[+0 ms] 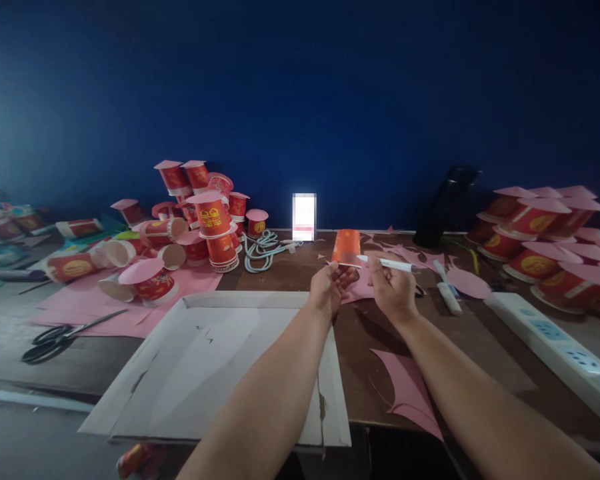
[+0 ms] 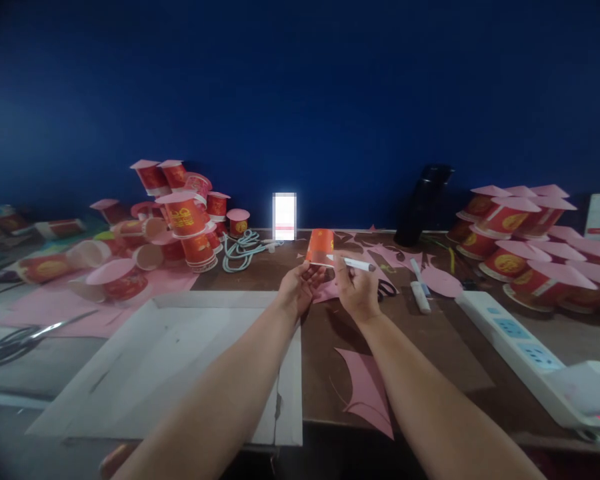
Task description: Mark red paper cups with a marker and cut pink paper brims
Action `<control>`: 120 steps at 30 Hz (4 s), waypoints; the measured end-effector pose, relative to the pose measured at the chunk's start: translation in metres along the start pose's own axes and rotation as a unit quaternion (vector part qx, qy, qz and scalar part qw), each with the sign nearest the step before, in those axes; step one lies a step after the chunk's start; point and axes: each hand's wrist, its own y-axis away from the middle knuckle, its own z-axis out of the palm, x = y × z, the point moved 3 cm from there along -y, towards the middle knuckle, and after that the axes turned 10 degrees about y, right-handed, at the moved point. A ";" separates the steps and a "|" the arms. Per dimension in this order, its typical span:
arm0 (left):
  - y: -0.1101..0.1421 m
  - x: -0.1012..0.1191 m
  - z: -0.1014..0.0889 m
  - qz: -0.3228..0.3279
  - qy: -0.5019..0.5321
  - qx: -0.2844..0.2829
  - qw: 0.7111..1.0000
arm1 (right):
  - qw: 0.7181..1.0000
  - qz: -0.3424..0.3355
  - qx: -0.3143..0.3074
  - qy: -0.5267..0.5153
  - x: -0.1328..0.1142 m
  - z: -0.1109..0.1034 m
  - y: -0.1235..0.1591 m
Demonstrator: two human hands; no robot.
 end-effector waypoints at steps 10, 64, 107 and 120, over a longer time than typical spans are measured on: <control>0.000 0.000 0.002 0.010 -0.025 0.003 1.000 | 0.998 -0.025 -0.049 0.015 -0.003 0.004 0.000; -0.004 0.003 -0.004 0.008 0.037 -0.001 0.999 | 1.000 -0.004 -0.010 -0.002 0.004 0.004 0.002; -0.001 0.001 -0.001 -0.003 -0.013 0.028 1.000 | 0.999 -0.029 0.009 0.040 -0.001 0.000 -0.001; -0.002 0.001 0.000 -0.003 -0.012 0.021 1.000 | 0.998 -0.044 0.006 0.036 -0.004 0.000 -0.001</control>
